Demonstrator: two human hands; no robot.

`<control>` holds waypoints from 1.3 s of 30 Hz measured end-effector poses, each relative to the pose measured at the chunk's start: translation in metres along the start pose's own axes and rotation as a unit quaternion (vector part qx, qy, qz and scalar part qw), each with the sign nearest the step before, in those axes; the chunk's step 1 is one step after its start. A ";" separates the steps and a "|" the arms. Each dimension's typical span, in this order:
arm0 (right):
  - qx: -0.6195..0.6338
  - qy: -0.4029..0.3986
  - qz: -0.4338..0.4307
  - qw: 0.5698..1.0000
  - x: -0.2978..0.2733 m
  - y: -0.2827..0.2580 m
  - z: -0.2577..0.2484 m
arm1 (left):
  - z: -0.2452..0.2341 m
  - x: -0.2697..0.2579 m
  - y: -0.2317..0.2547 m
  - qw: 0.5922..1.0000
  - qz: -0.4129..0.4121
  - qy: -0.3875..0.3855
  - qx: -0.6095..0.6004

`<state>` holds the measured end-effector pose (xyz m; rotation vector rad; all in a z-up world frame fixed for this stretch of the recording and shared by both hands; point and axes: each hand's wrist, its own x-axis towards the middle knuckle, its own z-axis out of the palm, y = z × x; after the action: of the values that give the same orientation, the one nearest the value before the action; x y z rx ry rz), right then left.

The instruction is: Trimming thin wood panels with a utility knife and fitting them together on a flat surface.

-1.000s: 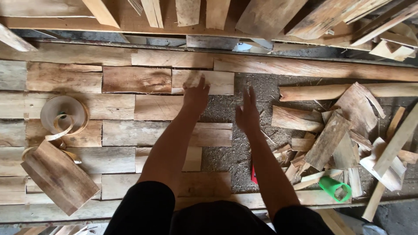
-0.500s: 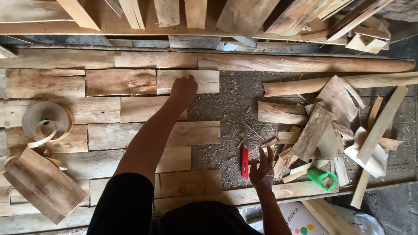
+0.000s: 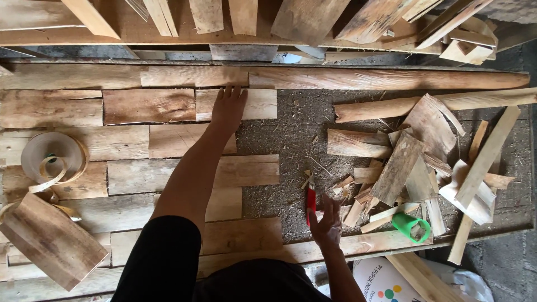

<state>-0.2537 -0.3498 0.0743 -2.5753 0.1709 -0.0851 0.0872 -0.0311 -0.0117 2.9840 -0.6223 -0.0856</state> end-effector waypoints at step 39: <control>0.212 -0.084 0.221 0.948 -0.012 0.036 0.026 | -0.078 0.013 0.131 0.974 0.214 -0.066 -0.017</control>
<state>-0.2669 -0.3645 0.0333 -2.0501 0.5922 0.2391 0.0525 -0.1496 0.0788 2.7524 -1.2479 -0.2605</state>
